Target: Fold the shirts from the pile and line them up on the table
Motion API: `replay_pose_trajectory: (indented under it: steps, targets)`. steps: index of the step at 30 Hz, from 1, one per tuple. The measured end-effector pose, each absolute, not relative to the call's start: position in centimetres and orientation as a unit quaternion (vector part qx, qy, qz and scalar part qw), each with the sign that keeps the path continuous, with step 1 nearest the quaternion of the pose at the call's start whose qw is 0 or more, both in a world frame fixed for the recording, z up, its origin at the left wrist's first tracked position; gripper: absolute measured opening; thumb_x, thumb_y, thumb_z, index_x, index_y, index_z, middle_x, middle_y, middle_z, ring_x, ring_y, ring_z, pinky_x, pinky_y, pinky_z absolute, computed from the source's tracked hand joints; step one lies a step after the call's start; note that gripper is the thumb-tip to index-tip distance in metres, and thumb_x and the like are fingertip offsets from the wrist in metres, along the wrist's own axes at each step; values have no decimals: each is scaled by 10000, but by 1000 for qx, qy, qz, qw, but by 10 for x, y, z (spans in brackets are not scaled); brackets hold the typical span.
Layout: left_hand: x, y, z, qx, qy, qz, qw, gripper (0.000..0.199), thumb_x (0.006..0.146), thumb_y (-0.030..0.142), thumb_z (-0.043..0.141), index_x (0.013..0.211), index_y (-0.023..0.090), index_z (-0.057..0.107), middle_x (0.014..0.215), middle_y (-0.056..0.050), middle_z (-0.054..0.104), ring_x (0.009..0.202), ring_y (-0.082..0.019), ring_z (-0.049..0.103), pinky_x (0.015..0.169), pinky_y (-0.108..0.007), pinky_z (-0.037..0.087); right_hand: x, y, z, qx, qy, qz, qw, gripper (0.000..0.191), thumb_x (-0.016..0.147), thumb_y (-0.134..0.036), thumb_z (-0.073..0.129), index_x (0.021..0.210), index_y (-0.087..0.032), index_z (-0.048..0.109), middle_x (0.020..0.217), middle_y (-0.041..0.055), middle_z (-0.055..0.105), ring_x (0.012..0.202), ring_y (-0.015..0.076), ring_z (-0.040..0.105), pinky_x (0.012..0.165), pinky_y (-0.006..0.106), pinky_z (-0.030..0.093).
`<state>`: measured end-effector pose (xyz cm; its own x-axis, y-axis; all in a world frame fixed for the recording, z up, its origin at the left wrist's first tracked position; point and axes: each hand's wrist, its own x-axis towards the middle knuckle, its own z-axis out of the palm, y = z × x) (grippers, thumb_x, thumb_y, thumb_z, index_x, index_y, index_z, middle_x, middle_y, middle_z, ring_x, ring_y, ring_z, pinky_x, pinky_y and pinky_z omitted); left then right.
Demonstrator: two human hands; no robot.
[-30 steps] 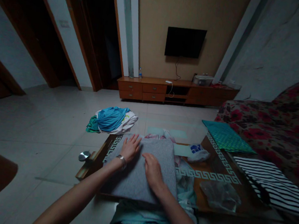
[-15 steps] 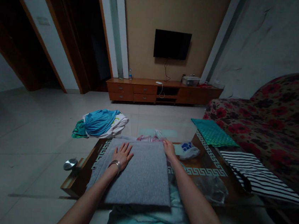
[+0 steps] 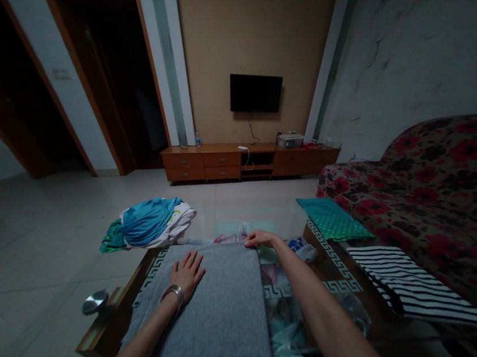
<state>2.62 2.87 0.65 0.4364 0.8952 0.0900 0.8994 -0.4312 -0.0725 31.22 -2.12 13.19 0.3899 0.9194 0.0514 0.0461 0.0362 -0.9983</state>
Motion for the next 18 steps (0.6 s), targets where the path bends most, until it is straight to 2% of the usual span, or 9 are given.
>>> replay_pose_trajectory:
  steps: [3,5,9,15,18]
  targets:
    - [28,30,8,-845,-532,-10,60,524,953,434,280,1447,275,352,1550,-43,235,1430,-248,208,1110,-518,233,319,-20,128,-592,-437,428,525,352,639,-374,751,552,-75,587,531,-44,536,543,74,482,560,211,377]
    - [29,30,9,-843,-534,-1,63,526,952,433,284,1449,270,348,1552,-42,226,1430,-246,208,1111,-518,234,322,-20,125,-588,-446,437,515,373,709,-416,677,603,-67,597,593,-60,566,570,46,492,589,192,377]
    - [33,31,12,-842,-536,12,65,526,954,424,282,1455,274,338,1555,-39,212,1432,-244,202,1118,-505,226,328,-20,120,-580,-475,439,495,484,921,-441,371,753,-52,605,728,-79,591,575,-16,502,647,163,406]
    - [36,27,17,-838,-540,25,68,519,956,408,286,1455,275,338,1556,-37,213,1435,-234,194,1122,-489,222,343,-12,109,-581,-546,420,433,478,972,-431,352,918,-34,612,841,-20,602,625,2,555,672,164,470]
    - [36,27,15,-837,-542,26,67,518,958,407,284,1456,272,335,1556,-41,219,1433,-235,196,1121,-496,215,350,-3,106,-588,-590,389,394,351,953,-394,465,1013,-78,605,933,23,622,734,71,601,707,243,513]
